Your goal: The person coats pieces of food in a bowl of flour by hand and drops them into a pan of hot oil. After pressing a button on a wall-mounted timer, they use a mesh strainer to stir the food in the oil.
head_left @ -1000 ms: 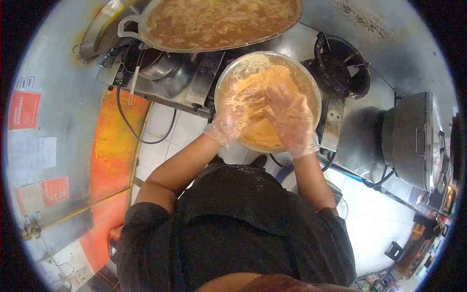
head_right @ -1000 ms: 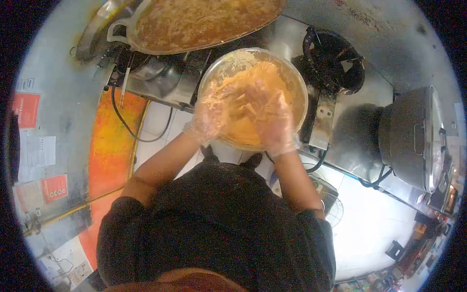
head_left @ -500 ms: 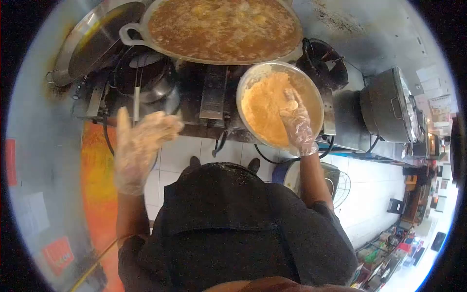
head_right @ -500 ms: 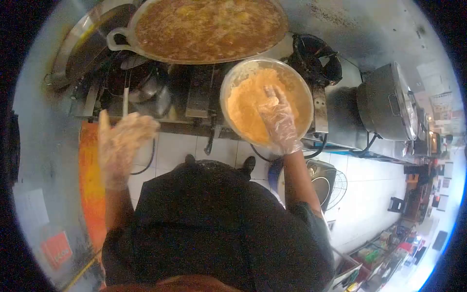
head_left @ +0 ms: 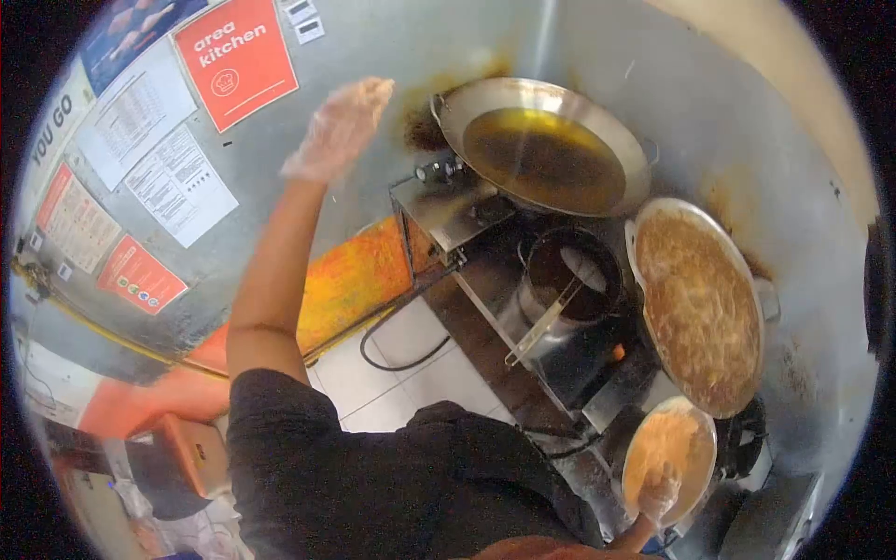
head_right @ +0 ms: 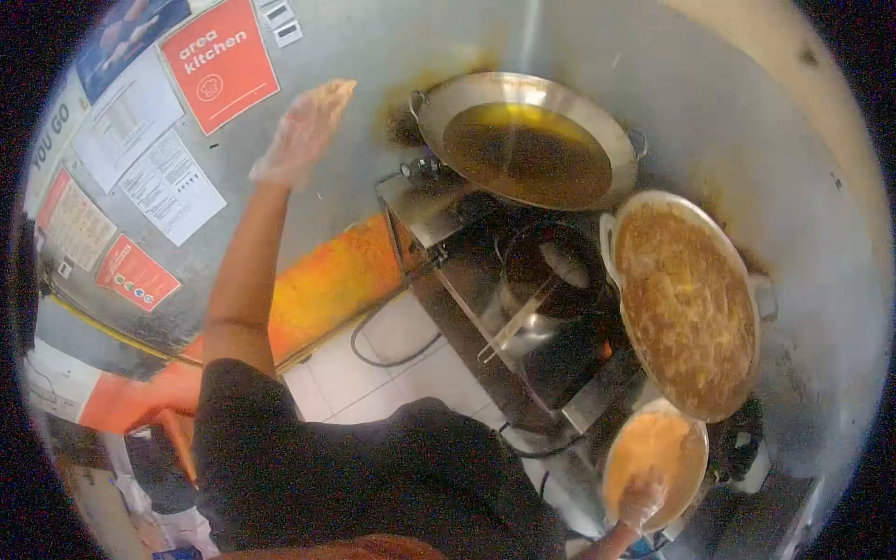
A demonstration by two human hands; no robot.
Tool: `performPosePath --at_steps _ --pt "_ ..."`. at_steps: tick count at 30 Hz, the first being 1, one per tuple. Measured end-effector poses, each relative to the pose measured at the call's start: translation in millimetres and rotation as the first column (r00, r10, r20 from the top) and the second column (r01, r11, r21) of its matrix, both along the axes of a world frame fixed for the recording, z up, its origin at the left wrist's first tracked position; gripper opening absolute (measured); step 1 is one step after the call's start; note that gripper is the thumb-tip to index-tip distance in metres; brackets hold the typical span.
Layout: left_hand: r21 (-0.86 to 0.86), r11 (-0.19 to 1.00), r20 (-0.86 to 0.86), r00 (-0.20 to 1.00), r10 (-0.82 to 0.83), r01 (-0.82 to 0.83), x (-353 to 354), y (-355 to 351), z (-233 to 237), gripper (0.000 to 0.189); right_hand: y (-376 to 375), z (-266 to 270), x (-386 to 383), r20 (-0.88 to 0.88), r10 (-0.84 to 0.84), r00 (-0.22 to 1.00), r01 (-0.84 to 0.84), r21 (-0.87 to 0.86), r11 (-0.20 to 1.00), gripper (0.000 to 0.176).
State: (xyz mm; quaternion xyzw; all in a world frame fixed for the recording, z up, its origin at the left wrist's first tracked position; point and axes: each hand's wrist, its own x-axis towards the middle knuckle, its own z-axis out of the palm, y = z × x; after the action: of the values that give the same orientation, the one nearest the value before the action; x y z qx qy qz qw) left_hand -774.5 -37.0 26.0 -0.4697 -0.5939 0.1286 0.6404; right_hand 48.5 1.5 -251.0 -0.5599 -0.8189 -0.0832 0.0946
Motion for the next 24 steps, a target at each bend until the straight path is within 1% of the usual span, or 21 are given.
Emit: performPosePath --at_steps 1,2,3,4,5,6,7,8,9,10,11,12,14,15,16,18,19,20,21,23,24 --pt "0.052 0.998 0.156 0.987 -0.028 0.020 -27.4 9.4 15.7 0.033 -1.9 9.2 -13.4 -0.027 -0.023 0.999 0.023 0.009 1.000 0.041" --pt "0.117 0.993 0.297 0.952 -0.069 0.036 -54.4 18.7 31.6 0.027 -2.1 18.9 -23.0 -0.080 -0.124 0.989 0.122 -0.023 0.992 0.040" --pt "0.173 0.985 0.408 0.910 -0.076 0.005 -76.5 25.9 50.4 0.020 1.1 24.0 -29.9 -0.130 -0.225 0.966 0.219 -0.060 0.974 0.039" --pt "0.385 0.896 0.164 0.972 0.169 -0.220 -123.1 47.5 52.1 0.021 7.9 18.0 -26.6 -0.139 -0.222 0.965 0.218 -0.045 0.975 0.039" --pt "0.503 0.813 0.054 0.949 0.309 -0.294 -154.3 53.1 62.5 0.021 11.7 10.4 -16.2 -0.108 -0.169 0.980 0.173 0.026 0.985 0.040" --pt "0.624 0.701 -0.015 0.892 0.452 -0.345 -183.1 58.0 73.7 0.022 13.2 2.6 -6.6 -0.069 -0.120 0.990 0.126 0.093 0.988 0.041" --pt "0.397 0.860 0.165 0.947 0.277 -0.321 -195.0 46.8 105.0 0.024 12.7 -1.8 -3.0 -0.073 -0.122 0.990 0.129 0.108 0.986 0.041" --pt "0.162 0.966 0.374 0.918 0.130 -0.203 -210.9 41.7 124.0 0.026 7.5 5.4 -7.2 -0.103 -0.119 0.988 0.134 0.153 0.979 0.041" --pt "0.173 0.965 0.372 0.920 0.121 -0.197 -225.1 45.0 133.1 0.026 4.4 4.5 -5.4 -0.136 -0.116 0.984 0.141 0.197 0.970 0.040" --pt "0.241 0.942 0.393 0.911 0.125 -0.233 -245.4 52.1 139.4 0.027 1.6 8.4 -6.3 -0.141 -0.121 0.983 0.148 0.206 0.967 0.040" --pt "0.306 0.913 0.414 0.902 0.127 -0.269 -262.4 55.5 143.6 0.028 -0.8 9.4 -5.7 -0.126 -0.199 0.972 0.218 0.162 0.962 0.039" --pt "0.313 0.913 0.410 0.904 0.118 -0.261 -276.4 53.7 145.0 0.028 -3.0 9.5 -7.5 -0.106 -0.277 0.955 0.289 0.116 0.950 0.038" --pt "0.361 0.908 0.358 0.931 0.077 -0.214 -299.4 53.4 148.3 0.029 -5.0 3.6 -4.6 -0.101 -0.274 0.956 0.287 0.143 0.947 0.038" --pt "0.362 0.909 0.355 0.932 0.070 -0.206 -293.2 56.8 151.4 0.029 -3.8 -1.1 2.5 -0.092 -0.264 0.960 0.276 0.167 0.946 0.038" --pt "0.363 0.891 0.431 0.897 0.098 -0.271 -286.4 57.8 152.6 0.030 -4.3 -5.8 10.2 -0.080 -0.254 0.964 0.265 0.187 0.946 0.038" --pt "0.352 0.875 0.504 0.855 0.122 -0.332 -272.5 58.8 152.1 0.030 -9.5 -7.5 13.1 -0.052 -0.232 0.971 0.238 0.222 0.945 0.038" --pt "0.340 0.872 0.514 0.846 0.141 -0.352 -264.9 58.8 151.3 0.030 -13.0 -4.4 9.1 -0.051 -0.237 0.970 0.242 0.216 0.946 0.038" --pt "0.328 0.868 0.524 0.836 0.162 -0.373 -262.1 59.6 150.5 0.030 -16.1 10.5 -6.5 -0.063 -0.235 0.970 0.243 0.214 0.946 0.038" --pt "0.323 0.870 0.521 0.838 0.164 -0.372 -269.2 61.5 149.3 0.030 -18.5 17.4 -15.6 -0.076 -0.231 0.970 0.242 0.211 0.947 0.038" --pt "0.253 0.871 0.495 0.830 0.258 -0.422 -274.5 62.2 151.0 0.029 -12.2 1.2 -1.4 -0.057 -0.226 0.973 0.233 0.225 0.946 0.039" --pt "0.253 0.872 0.491 0.832 0.258 -0.420 -272.9 59.5 151.9 0.029 -10.3 -8.7 6.0 -0.036 -0.221 0.975 0.223 0.243 0.944 0.039"
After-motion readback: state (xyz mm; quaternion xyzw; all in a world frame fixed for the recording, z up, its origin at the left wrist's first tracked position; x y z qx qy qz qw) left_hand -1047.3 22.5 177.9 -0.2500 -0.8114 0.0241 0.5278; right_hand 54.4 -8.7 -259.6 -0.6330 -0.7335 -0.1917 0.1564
